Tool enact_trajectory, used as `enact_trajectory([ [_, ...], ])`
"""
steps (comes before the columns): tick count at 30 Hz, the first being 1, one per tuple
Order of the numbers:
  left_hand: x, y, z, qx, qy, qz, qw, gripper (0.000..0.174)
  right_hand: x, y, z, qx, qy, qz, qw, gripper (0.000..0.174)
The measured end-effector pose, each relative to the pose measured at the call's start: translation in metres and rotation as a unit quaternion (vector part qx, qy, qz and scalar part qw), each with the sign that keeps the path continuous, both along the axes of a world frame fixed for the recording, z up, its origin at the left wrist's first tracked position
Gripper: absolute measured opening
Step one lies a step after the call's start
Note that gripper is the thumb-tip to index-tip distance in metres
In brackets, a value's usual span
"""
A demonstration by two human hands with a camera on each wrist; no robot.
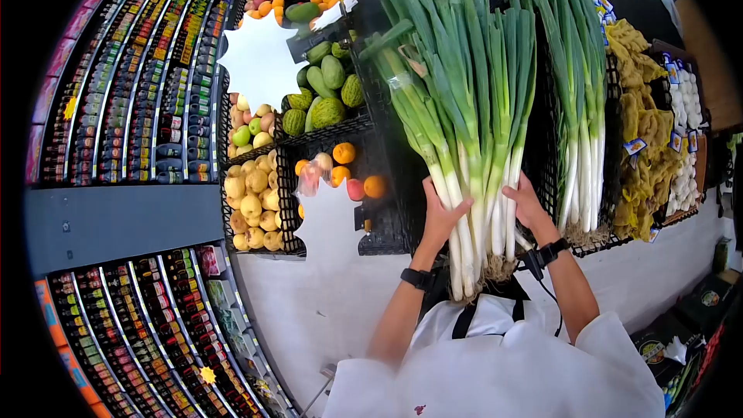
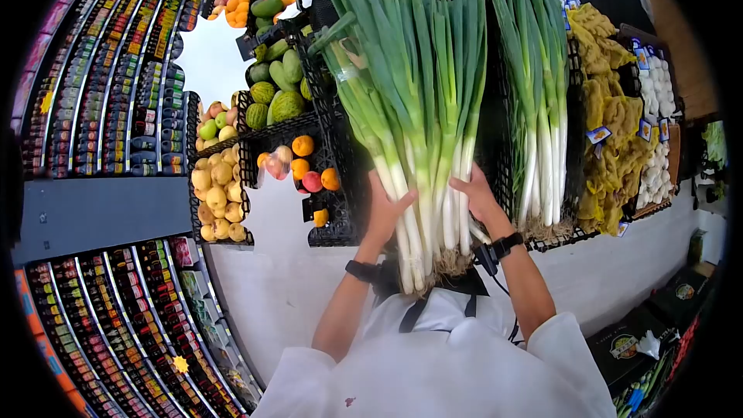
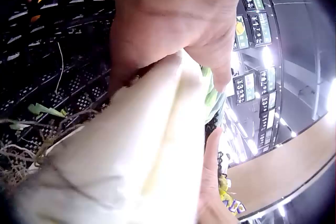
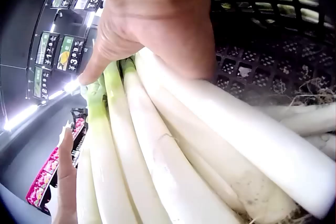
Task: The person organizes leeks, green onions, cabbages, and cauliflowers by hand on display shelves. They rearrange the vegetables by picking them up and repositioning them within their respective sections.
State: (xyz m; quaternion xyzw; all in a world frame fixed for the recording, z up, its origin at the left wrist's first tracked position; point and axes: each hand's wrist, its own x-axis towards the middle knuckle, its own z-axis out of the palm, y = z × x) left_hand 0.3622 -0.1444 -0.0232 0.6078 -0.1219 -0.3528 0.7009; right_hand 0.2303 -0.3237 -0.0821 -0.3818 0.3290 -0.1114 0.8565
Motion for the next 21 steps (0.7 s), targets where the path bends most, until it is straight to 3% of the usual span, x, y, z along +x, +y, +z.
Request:
enact_trajectory([
  [2,-0.001,0.002,0.002,0.056,-0.103,-0.028,0.993,0.077,-0.004,0.001,-0.004,-0.031,-0.017,0.005,0.999,0.074],
  [3,-0.004,0.003,0.003,0.055,-0.103,-0.028,0.993,0.077,-0.006,0.0,-0.005,-0.032,-0.017,0.005,0.999,0.074],
  [5,-0.01,0.002,0.004,-0.004,0.067,0.007,0.998,0.08,-0.007,-0.002,-0.008,0.004,-0.019,0.017,1.0,0.077],
  [9,-0.014,-0.004,-0.014,-0.05,0.107,0.006,0.993,0.088,-0.002,0.001,-0.01,0.075,-0.016,0.008,0.997,0.079],
  [11,-0.011,-0.008,-0.011,-0.009,-0.086,-0.029,0.996,0.1,0.0,0.006,-0.008,0.041,-0.031,0.019,0.999,0.08],
  [17,-0.018,-0.01,0.012,-0.006,-0.111,-0.061,0.992,0.112,0.001,0.02,0.036,-0.087,-0.015,0.031,0.996,0.085],
  [21,-0.03,-0.001,0.028,-0.002,-0.102,-0.064,0.993,0.111,-0.01,0.025,0.049,-0.16,-0.028,0.036,0.986,0.087],
])
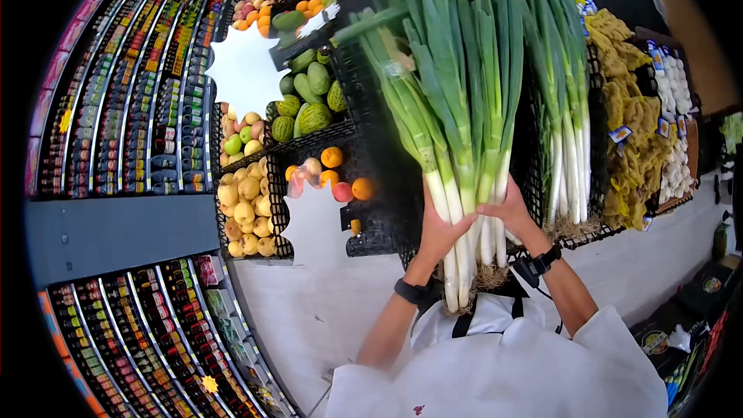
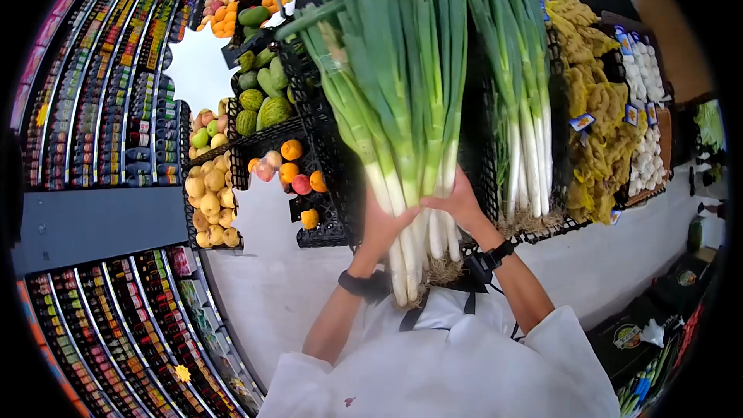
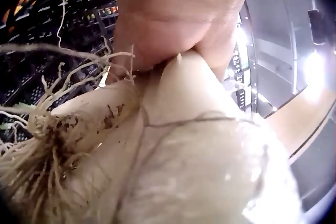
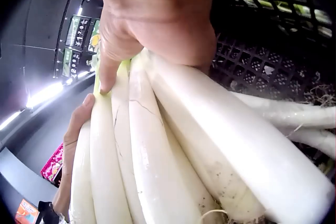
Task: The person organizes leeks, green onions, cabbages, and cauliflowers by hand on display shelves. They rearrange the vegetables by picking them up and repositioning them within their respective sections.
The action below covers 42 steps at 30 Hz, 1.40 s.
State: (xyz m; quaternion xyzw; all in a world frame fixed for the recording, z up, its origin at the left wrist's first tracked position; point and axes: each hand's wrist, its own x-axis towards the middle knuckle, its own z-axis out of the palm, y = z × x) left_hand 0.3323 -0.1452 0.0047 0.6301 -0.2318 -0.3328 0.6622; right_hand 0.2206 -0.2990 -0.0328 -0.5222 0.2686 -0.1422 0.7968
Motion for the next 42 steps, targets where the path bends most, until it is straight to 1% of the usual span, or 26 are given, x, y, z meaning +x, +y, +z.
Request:
enact_trajectory([
  [1,-0.003,0.003,0.003,0.012,-0.039,0.003,0.999,0.107,-0.002,0.001,0.018,-0.004,-0.004,0.007,1.0,0.086],
  [2,-0.006,0.004,0.006,0.018,-0.077,0.002,0.997,0.103,-0.006,-0.001,0.02,-0.043,0.003,0.016,0.999,0.098],
  [4,-0.017,0.006,0.023,0.018,-0.066,0.015,0.998,0.09,-0.011,-0.002,0.033,-0.083,-0.05,0.011,0.995,0.102],
  [6,-0.025,0.009,0.029,-0.019,-0.037,0.03,0.999,0.091,-0.014,-0.009,0.063,-0.14,-0.091,0.022,0.986,0.106],
  [7,-0.031,0.012,0.031,-0.011,-0.049,0.039,0.998,0.091,-0.016,-0.011,0.075,-0.091,-0.096,0.037,0.991,0.109],
  [10,-0.045,0.015,0.039,0.011,-0.048,0.041,0.998,0.092,-0.022,-0.018,0.092,-0.105,-0.109,0.053,0.987,0.114],
  [12,-0.047,0.014,0.045,-0.017,-0.116,0.066,0.991,0.092,-0.025,-0.021,0.098,-0.12,-0.129,0.05,0.983,0.112],
  [14,-0.052,0.016,0.061,0.004,-0.107,0.065,0.992,0.091,-0.03,-0.017,0.102,-0.125,-0.145,0.058,0.98,0.111],
  [16,-0.054,0.007,0.08,-0.043,-0.172,0.025,0.984,0.089,-0.038,-0.02,0.106,-0.119,-0.124,0.037,0.984,0.106],
  [17,-0.055,0.005,0.082,-0.026,-0.185,-0.003,0.982,0.086,-0.046,-0.023,0.109,-0.189,-0.096,0.014,0.977,0.102],
  [18,-0.057,-0.003,0.09,-0.052,-0.233,-0.015,0.971,0.085,-0.055,-0.023,0.108,-0.075,-0.111,0.004,0.991,0.102],
  [19,-0.06,-0.01,0.084,-0.037,-0.177,-0.03,0.983,0.087,-0.066,-0.035,0.1,-0.146,-0.098,0.013,0.984,0.096],
  [20,-0.059,-0.021,0.095,-0.048,-0.179,-0.079,0.98,0.092,-0.075,-0.039,0.119,-0.143,-0.087,0.008,0.986,0.086],
  [21,-0.067,-0.027,0.107,-0.025,-0.101,-0.1,0.99,0.098,-0.089,-0.046,0.107,-0.17,-0.086,-0.023,0.981,0.086],
  [22,-0.069,-0.041,0.098,-0.105,-0.159,-0.11,0.976,0.107,-0.104,-0.06,0.101,-0.21,-0.045,-0.029,0.976,0.089],
  [23,-0.074,-0.054,0.092,-0.147,-0.253,-0.084,0.953,0.113,-0.112,-0.066,0.111,-0.178,-0.046,-0.037,0.982,0.093],
  [24,-0.083,-0.063,0.097,-0.149,-0.228,-0.079,0.959,0.114,-0.125,-0.073,0.1,-0.174,-0.09,-0.078,0.977,0.094],
  [26,-0.096,-0.08,0.107,-0.15,-0.159,-0.119,0.969,0.119,-0.148,-0.087,0.109,-0.192,-0.071,-0.096,0.974,0.094],
  [27,-0.1,-0.09,0.107,-0.153,-0.156,-0.118,0.969,0.119,-0.156,-0.097,0.109,-0.194,-0.068,-0.095,0.974,0.094],
  [29,-0.107,-0.113,0.106,-0.18,-0.116,-0.143,0.966,0.12,-0.17,-0.114,0.108,-0.198,-0.046,-0.143,0.969,0.092],
  [32,-0.117,-0.153,0.086,-0.196,-0.087,-0.136,0.967,0.12,-0.17,-0.142,0.12,-0.216,0.0,-0.139,0.966,0.089],
  [34,-0.125,-0.184,0.073,-0.217,-0.118,-0.115,0.962,0.119,-0.169,-0.164,0.12,-0.22,0.011,-0.14,0.965,0.086],
  [36,-0.13,-0.207,0.059,-0.222,-0.034,-0.108,0.969,0.117,-0.163,-0.187,0.111,-0.2,0.013,-0.112,0.973,0.083],
  [38,-0.131,-0.225,0.033,-0.221,-0.017,-0.09,0.971,0.112,-0.154,-0.202,0.105,-0.17,0.037,-0.097,0.98,0.082],
  [39,-0.13,-0.233,0.014,-0.204,-0.011,-0.084,0.975,0.113,-0.148,-0.205,0.101,-0.171,0.052,-0.085,0.98,0.082],
  [42,-0.126,-0.244,0.004,-0.18,0.001,-0.058,0.982,0.11,-0.145,-0.228,0.059,-0.173,0.079,-0.059,0.98,0.087],
])
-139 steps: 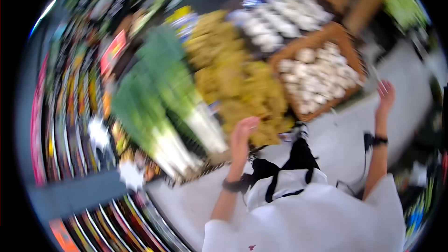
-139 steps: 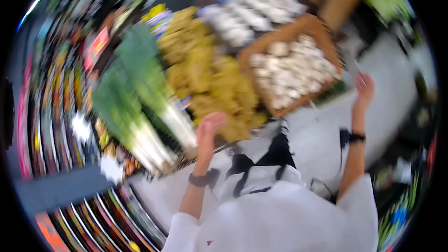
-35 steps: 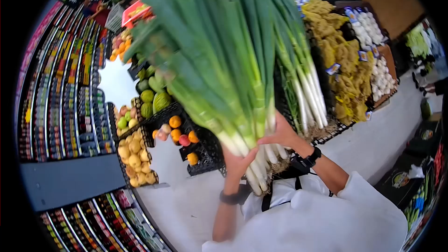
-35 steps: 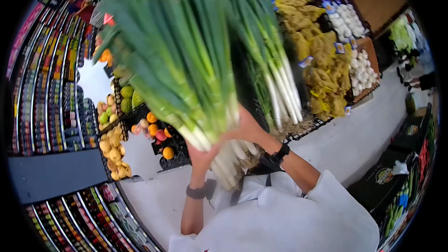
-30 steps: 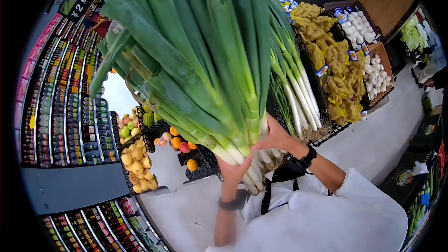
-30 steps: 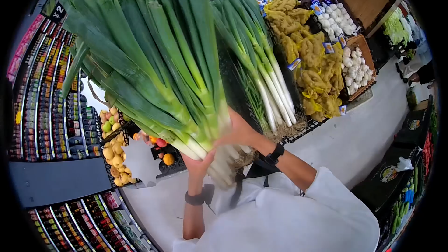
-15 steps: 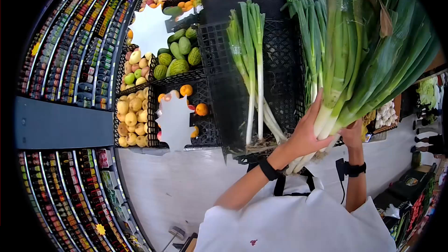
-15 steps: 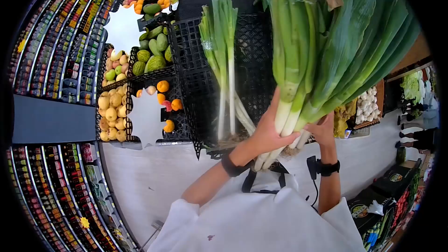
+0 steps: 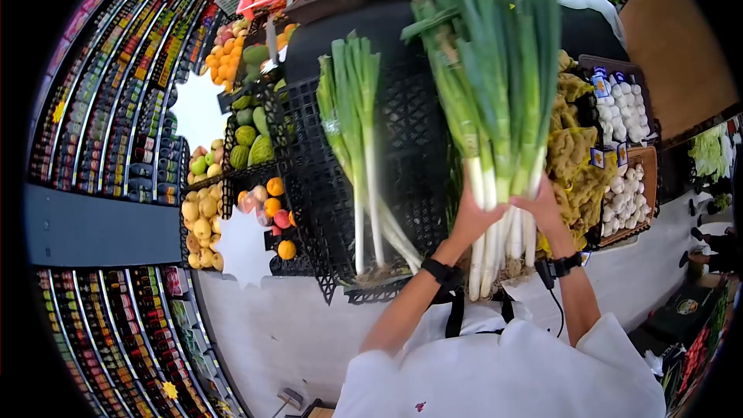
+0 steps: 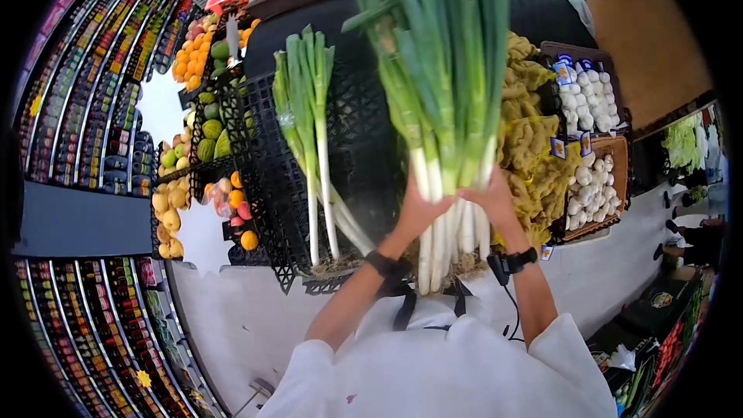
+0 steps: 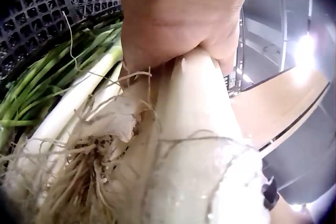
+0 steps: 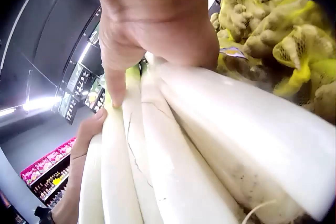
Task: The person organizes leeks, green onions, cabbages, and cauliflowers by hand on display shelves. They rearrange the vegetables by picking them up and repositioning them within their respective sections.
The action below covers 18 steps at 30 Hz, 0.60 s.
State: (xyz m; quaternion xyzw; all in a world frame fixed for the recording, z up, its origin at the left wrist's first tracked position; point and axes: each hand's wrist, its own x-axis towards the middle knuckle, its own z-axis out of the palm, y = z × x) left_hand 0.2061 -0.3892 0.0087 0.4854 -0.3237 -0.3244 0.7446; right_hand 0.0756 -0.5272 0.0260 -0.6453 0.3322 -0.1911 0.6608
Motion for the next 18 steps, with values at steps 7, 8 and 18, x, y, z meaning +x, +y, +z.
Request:
enact_trajectory([
  [7,0.004,0.001,-0.016,0.106,-0.009,0.053,0.993,0.11,0.024,0.005,-0.024,-0.1,0.004,0.013,0.995,0.086],
  [8,0.0,0.0,-0.017,0.114,-0.004,0.047,0.992,0.11,0.024,0.009,-0.026,-0.147,0.026,0.008,0.989,0.085],
  [18,-0.007,0.002,-0.017,0.23,-0.199,0.148,0.941,0.099,0.038,0.017,-0.036,-0.181,0.076,-0.042,0.98,0.091],
])
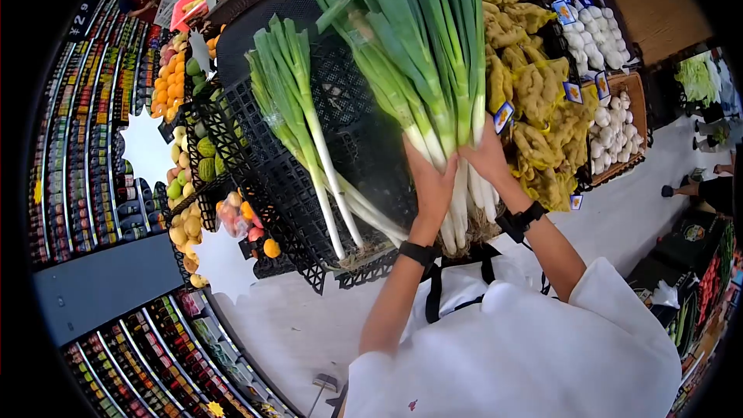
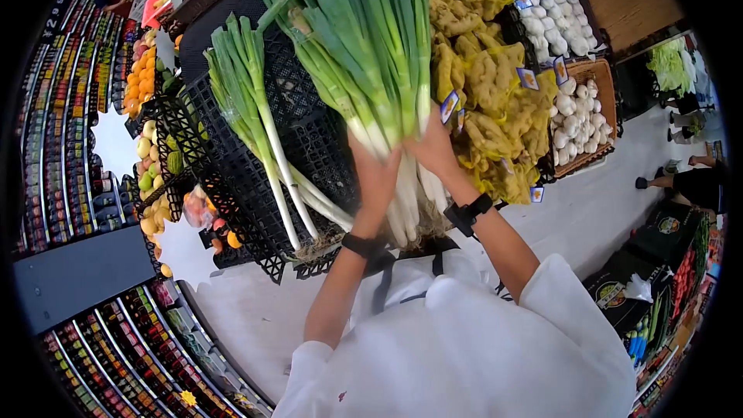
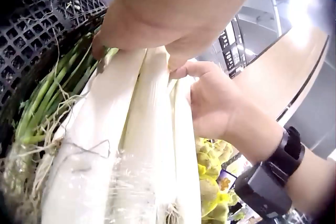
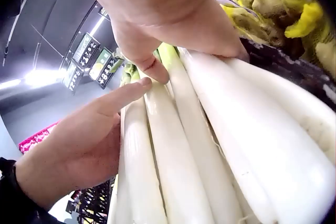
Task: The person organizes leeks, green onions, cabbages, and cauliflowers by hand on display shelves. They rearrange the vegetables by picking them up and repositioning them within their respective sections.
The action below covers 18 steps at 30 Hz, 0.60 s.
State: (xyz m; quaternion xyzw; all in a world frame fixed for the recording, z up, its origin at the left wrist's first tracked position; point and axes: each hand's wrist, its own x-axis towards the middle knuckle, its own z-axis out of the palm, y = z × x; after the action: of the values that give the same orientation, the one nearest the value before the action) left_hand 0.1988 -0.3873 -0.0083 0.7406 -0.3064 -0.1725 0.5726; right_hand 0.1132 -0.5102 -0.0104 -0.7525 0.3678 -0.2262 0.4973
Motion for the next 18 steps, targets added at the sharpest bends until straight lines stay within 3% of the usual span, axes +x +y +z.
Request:
enact_trajectory([
  [2,0.005,0.005,0.006,0.013,0.033,-0.023,0.999,0.099,0.001,0.006,0.0,0.017,-0.01,-0.019,1.0,0.087],
  [5,0.01,0.031,0.002,0.031,-0.056,-0.049,0.997,0.092,-0.001,0.009,0.0,-0.067,0.023,-0.047,0.996,0.081],
  [7,0.021,0.06,0.028,-0.03,0.084,-0.036,0.995,0.072,-0.002,0.012,0.002,-0.096,0.03,-0.051,0.994,0.077],
  [8,0.034,0.078,0.039,-0.046,0.05,-0.026,0.997,0.059,-0.002,0.013,0.003,-0.121,0.035,-0.049,0.991,0.075],
  [11,0.087,0.143,0.011,0.069,-0.193,0.07,0.976,0.05,-0.003,0.026,0.008,-0.144,0.127,-0.09,0.977,0.083],
  [12,0.103,0.161,0.001,0.11,-0.236,0.118,0.958,0.054,-0.008,0.026,-0.007,-0.256,0.165,-0.107,0.946,0.078],
  [14,0.133,0.192,-0.029,0.177,-0.227,0.148,0.946,0.062,0.004,0.056,0.025,-0.356,0.193,-0.142,0.903,0.069],
  [16,0.148,0.213,-0.064,0.196,-0.115,0.111,0.967,0.071,0.032,0.096,0.042,-0.359,0.146,-0.142,0.911,0.06],
  [18,0.155,0.222,-0.086,0.157,-0.011,0.046,0.987,0.074,0.063,0.141,0.039,-0.17,-0.009,-0.011,0.985,0.054],
])
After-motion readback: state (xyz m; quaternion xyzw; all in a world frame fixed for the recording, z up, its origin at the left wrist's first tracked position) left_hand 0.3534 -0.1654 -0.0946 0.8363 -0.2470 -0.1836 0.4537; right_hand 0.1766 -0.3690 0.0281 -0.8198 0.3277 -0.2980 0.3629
